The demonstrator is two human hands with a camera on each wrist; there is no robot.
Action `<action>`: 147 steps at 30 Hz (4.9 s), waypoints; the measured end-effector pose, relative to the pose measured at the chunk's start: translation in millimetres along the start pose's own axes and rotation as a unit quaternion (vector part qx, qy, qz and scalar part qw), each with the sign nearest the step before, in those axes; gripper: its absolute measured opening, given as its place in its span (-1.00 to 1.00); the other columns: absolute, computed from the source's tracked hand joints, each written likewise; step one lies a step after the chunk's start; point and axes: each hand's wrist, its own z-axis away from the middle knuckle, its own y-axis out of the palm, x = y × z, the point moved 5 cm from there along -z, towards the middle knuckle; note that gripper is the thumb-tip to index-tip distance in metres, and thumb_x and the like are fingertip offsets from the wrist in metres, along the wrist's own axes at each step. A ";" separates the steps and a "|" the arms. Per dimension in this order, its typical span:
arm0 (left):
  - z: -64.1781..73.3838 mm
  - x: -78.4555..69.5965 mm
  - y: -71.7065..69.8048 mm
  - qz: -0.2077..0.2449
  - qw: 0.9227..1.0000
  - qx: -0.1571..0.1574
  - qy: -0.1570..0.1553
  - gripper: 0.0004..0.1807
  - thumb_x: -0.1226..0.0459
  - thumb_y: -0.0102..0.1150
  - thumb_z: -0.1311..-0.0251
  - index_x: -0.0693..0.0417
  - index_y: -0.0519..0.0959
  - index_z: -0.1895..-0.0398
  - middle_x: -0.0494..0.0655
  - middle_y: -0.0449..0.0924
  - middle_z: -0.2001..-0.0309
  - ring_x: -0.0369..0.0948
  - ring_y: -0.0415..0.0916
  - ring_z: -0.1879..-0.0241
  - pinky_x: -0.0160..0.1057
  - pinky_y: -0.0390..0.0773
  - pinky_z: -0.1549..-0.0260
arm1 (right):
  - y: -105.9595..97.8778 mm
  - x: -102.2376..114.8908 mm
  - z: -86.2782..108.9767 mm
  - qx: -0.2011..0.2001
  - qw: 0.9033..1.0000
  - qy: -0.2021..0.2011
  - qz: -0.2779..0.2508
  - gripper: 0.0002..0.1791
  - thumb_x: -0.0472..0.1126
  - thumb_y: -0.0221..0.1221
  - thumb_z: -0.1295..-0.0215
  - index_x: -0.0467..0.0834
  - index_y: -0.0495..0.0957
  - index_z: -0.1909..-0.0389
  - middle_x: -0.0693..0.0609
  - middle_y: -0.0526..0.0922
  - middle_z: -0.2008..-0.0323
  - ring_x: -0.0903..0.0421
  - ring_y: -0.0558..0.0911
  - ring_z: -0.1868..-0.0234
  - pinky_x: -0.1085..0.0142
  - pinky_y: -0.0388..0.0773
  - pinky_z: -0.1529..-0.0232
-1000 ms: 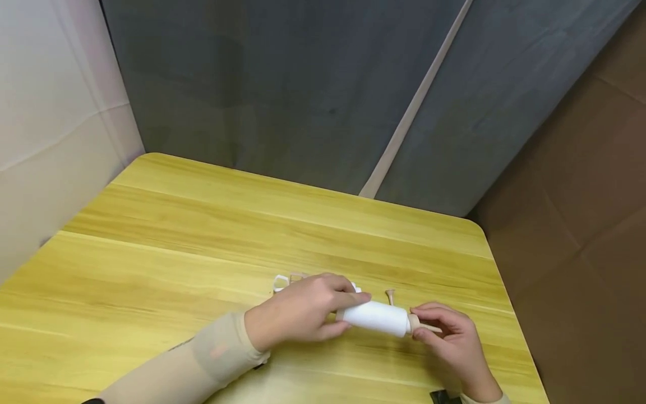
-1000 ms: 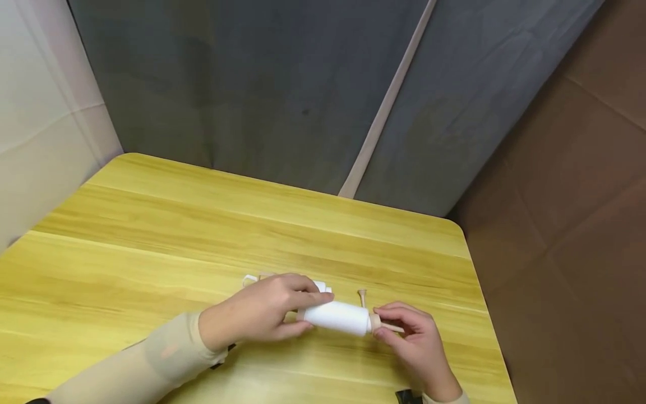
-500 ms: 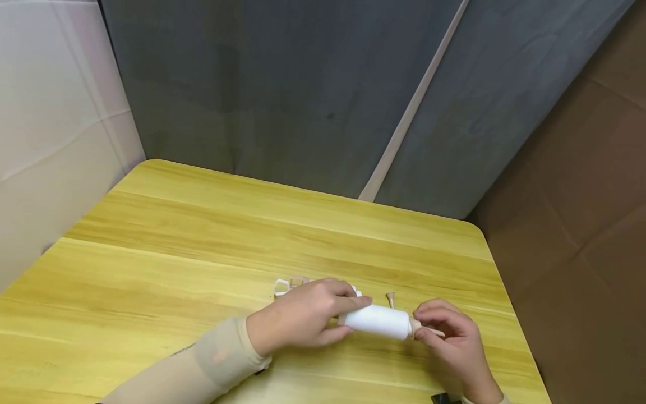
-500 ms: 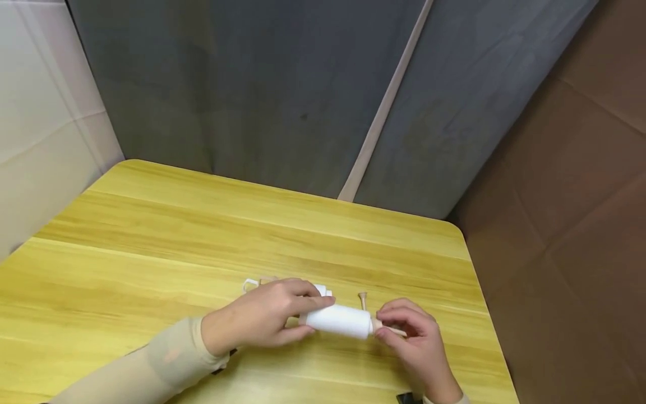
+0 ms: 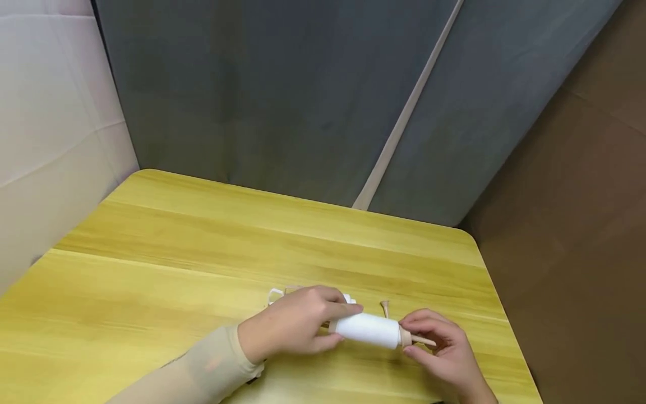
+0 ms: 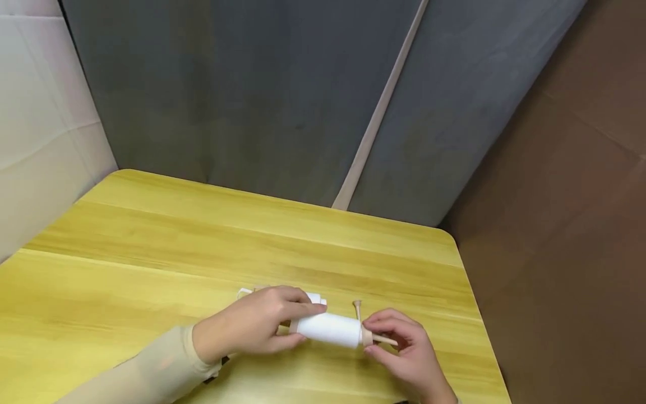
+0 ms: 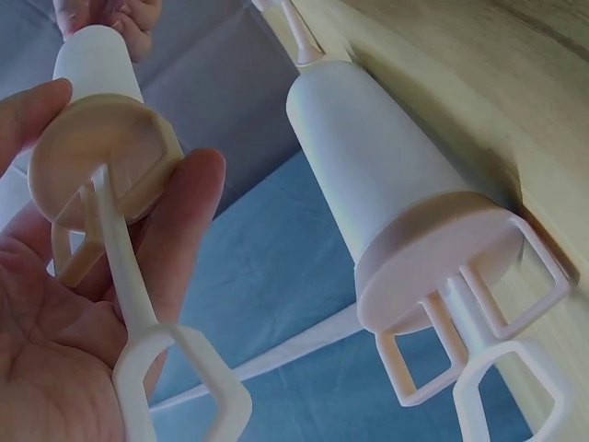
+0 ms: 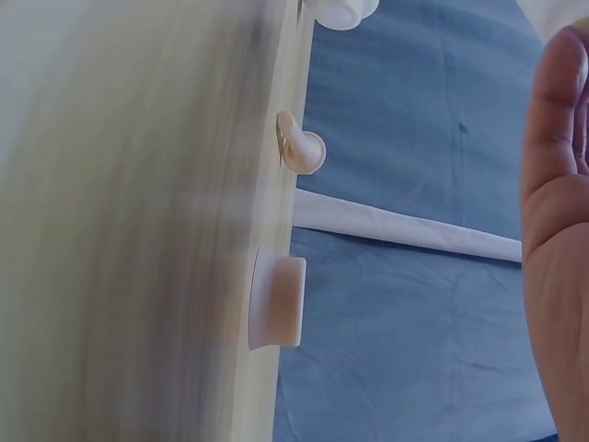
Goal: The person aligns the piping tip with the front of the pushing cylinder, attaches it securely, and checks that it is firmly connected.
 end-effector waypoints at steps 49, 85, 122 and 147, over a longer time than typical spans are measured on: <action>3.7 10.0 5.0 -0.047 0.997 -0.046 0.028 -0.49 0.08 0.53 -0.22 -0.06 0.74 -0.25 -0.16 0.73 0.04 -0.33 0.62 0.13 -0.39 0.62 0.14 | 4.1 -13.6 -7.1 0.007 0.997 0.073 -0.027 -0.53 -0.75 0.30 -0.14 -0.32 0.66 -0.04 -0.05 0.71 -0.04 0.10 0.78 0.10 0.16 0.77 0.21; 3.4 11.7 3.2 -0.074 0.993 -0.080 0.032 -0.46 0.08 0.58 -0.18 -0.03 0.73 -0.24 -0.13 0.71 0.04 -0.27 0.64 0.13 -0.31 0.65 0.13 | 2.2 -18.9 -20.3 -0.018 0.999 0.025 -0.035 -0.59 -0.76 0.26 -0.17 -0.35 0.67 0.04 -0.07 0.72 -0.05 0.09 0.76 0.05 0.11 0.77 0.37; 1.6 6.7 3.6 -0.079 0.994 -0.072 0.030 -0.44 0.09 0.59 -0.19 -0.05 0.72 -0.27 -0.13 0.71 0.01 -0.24 0.66 0.05 -0.29 0.66 0.05 | -1.0 -22.8 -18.7 -0.004 0.994 0.098 -0.054 -0.66 -0.72 0.15 -0.32 -0.32 0.71 0.09 0.02 0.80 0.22 0.20 0.69 0.50 0.21 0.64 0.61; 0.1 9.1 -0.5 -0.061 0.996 -0.061 0.027 -0.44 0.10 0.61 -0.17 -0.05 0.73 -0.26 -0.15 0.72 0.02 -0.28 0.65 0.09 -0.33 0.64 0.09 | -2.1 -17.7 -16.5 0.027 0.999 0.000 -0.037 -0.34 -0.87 0.28 0.10 -0.40 0.65 -0.09 -0.20 0.66 -0.09 0.03 0.73 -0.04 0.14 0.76 0.08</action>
